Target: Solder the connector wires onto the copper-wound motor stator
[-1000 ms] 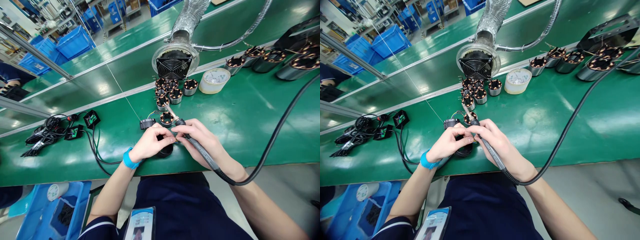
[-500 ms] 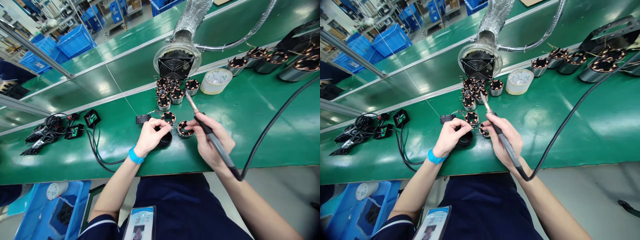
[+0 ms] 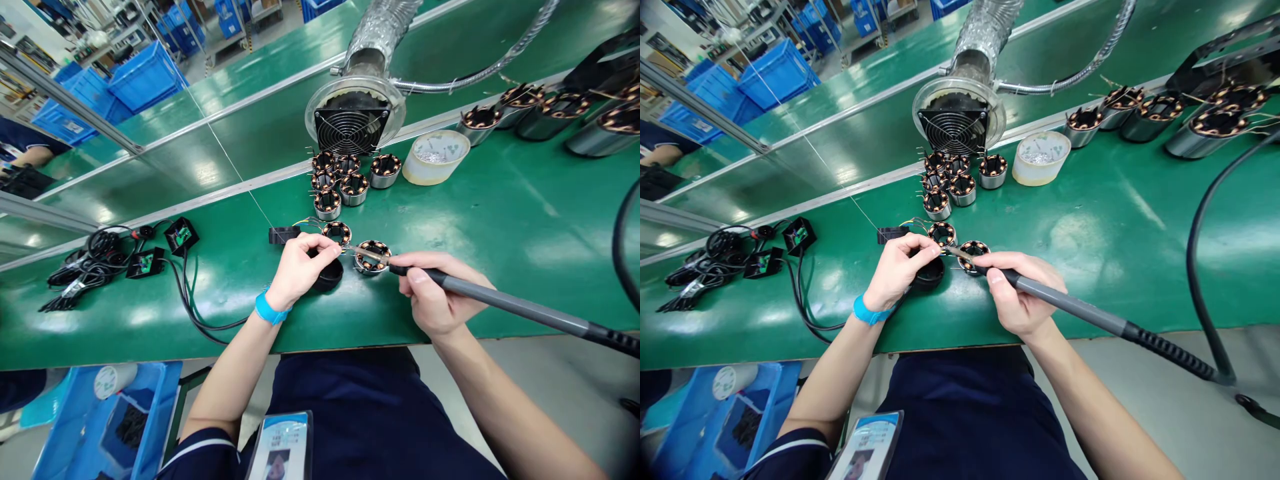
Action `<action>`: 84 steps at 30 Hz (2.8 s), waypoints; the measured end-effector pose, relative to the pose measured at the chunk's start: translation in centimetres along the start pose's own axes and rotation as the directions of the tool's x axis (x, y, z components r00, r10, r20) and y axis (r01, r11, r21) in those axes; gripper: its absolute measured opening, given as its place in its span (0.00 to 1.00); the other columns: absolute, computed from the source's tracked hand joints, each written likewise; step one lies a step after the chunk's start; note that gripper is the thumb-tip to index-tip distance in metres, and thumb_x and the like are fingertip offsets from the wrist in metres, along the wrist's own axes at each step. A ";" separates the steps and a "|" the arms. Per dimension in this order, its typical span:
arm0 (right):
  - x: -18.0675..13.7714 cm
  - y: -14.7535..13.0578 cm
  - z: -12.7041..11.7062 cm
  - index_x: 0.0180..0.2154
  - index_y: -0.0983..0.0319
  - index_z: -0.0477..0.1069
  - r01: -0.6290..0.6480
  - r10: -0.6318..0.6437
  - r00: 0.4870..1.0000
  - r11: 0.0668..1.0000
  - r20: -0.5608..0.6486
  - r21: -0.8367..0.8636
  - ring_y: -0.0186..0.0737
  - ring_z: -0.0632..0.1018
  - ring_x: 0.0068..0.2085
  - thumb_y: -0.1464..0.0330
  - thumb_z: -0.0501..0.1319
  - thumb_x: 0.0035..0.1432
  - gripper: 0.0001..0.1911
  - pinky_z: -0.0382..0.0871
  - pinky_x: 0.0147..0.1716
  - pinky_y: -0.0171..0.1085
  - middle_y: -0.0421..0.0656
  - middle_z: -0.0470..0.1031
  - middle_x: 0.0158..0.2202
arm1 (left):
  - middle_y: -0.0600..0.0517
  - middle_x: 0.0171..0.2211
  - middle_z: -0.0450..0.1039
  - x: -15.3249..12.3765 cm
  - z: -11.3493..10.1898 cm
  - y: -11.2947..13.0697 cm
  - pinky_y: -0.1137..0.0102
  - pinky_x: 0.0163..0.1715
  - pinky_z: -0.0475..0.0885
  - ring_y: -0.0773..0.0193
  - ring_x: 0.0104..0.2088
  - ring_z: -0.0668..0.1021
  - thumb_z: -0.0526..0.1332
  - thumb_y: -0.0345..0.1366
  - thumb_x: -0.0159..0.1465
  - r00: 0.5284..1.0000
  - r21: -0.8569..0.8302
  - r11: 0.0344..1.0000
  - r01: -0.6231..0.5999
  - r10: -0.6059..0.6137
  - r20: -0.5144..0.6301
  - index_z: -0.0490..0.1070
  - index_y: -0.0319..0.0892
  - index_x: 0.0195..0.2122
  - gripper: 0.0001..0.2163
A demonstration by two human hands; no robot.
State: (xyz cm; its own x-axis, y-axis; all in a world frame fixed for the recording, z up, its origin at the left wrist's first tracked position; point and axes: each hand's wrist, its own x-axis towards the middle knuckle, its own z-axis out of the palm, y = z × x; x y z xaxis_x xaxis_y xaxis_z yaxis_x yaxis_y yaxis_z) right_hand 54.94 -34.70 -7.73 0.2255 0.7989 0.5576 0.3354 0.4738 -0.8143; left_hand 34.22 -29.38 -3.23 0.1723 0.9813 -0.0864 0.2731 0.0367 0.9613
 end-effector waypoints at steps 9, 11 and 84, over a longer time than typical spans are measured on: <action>0.3 0.3 0.2 0.41 0.57 0.81 0.069 -0.070 0.996 0.997 0.048 0.025 0.41 0.80 0.26 0.64 0.61 0.65 0.10 0.76 0.27 0.40 0.42 0.79 0.28 | 0.50 0.32 0.79 0.0 0.0 -0.1 0.68 0.38 0.68 0.62 0.35 0.75 0.69 0.41 0.61 1.000 0.000 1.000 -0.016 0.016 0.001 0.81 0.40 0.32 0.08; 0.4 0.3 0.3 0.41 0.57 0.81 0.088 -0.090 0.995 0.995 0.042 0.049 0.41 0.79 0.25 0.65 0.61 0.65 0.09 0.76 0.28 0.39 0.41 0.79 0.28 | 0.49 0.32 0.79 0.0 0.0 -0.2 0.68 0.38 0.68 0.62 0.36 0.75 0.70 0.41 0.61 1.000 -0.003 1.000 -0.018 0.018 -0.002 0.81 0.40 0.32 0.08; 2.9 -2.8 2.4 0.65 0.49 0.66 0.368 -0.315 0.909 0.914 0.273 -0.171 0.40 0.80 0.43 0.78 0.60 0.66 0.30 0.81 0.44 0.38 0.45 0.74 0.42 | 0.51 0.34 0.79 -1.3 -0.1 1.6 0.64 0.46 0.67 0.57 0.43 0.73 0.63 0.36 0.67 0.971 0.264 0.940 -0.216 0.177 0.162 0.77 0.44 0.34 0.05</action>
State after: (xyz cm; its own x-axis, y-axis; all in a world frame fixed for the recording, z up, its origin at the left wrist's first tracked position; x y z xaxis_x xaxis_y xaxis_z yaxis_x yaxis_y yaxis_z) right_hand 52.45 -32.82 -4.18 -0.1507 0.6784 0.7191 0.5461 0.6634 -0.5115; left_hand 34.33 -30.56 -1.56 0.3689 0.9284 0.0441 0.4695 -0.2271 0.8532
